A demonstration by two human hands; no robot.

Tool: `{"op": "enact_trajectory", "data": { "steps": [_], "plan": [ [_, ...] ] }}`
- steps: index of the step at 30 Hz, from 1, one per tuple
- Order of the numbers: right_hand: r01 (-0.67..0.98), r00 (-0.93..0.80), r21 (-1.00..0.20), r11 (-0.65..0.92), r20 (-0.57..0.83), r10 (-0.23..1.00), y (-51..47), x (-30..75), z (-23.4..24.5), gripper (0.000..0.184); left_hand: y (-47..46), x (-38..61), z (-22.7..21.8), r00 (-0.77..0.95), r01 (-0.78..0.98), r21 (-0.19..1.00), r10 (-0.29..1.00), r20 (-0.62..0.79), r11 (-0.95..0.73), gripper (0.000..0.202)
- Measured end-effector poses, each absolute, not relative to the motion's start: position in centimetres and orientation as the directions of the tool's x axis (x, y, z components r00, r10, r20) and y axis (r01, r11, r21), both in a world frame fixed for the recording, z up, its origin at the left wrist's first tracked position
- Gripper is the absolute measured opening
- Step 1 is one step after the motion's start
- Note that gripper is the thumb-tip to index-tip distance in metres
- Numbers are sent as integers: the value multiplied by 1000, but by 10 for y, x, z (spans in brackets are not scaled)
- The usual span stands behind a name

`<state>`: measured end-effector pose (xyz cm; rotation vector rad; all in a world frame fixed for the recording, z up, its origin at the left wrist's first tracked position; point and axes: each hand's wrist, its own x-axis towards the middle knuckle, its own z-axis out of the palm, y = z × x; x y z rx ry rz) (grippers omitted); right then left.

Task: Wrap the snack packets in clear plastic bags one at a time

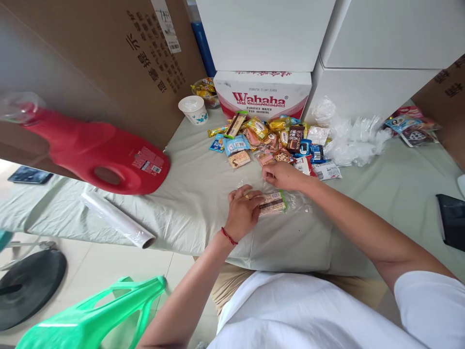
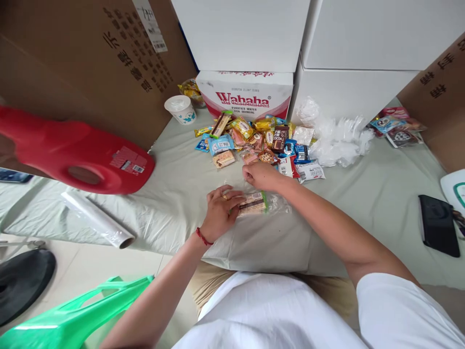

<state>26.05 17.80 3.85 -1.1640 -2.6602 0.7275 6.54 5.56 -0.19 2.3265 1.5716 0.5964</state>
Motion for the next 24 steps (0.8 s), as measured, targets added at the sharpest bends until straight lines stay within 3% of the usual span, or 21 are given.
{"op": "enact_trajectory", "data": {
  "steps": [3,8,11,13,15,19,22,24],
  "plan": [
    [602,-644,-600,527,25,765,177,263,29,11,54,63,1,294,834,413,928,231,-367,29],
    [518,-583,-721,461,97,807,156,265,40,13,54,68,-1,117,856,484,980,158,-180,30],
    [459,-732,-660,595,99,674,127,264,54,23,62,66,-12,-59,830,557,988,141,-29,71],
    [446,-830,-575,686,20,557,106,264,55,31,71,59,-21,-118,790,611,990,81,44,88],
    [466,-871,-479,744,-100,481,88,263,49,38,80,46,-27,-101,752,654,995,0,76,78],
    [498,-867,-354,791,-200,457,70,264,28,44,90,17,-20,-7,594,801,996,-87,74,28],
    [521,-854,-325,789,-184,487,65,264,20,43,82,4,-4,64,307,939,981,-184,156,32],
    [533,-846,-321,783,-177,503,64,262,20,43,72,4,5,76,152,952,957,-280,267,38]
  ]
}}
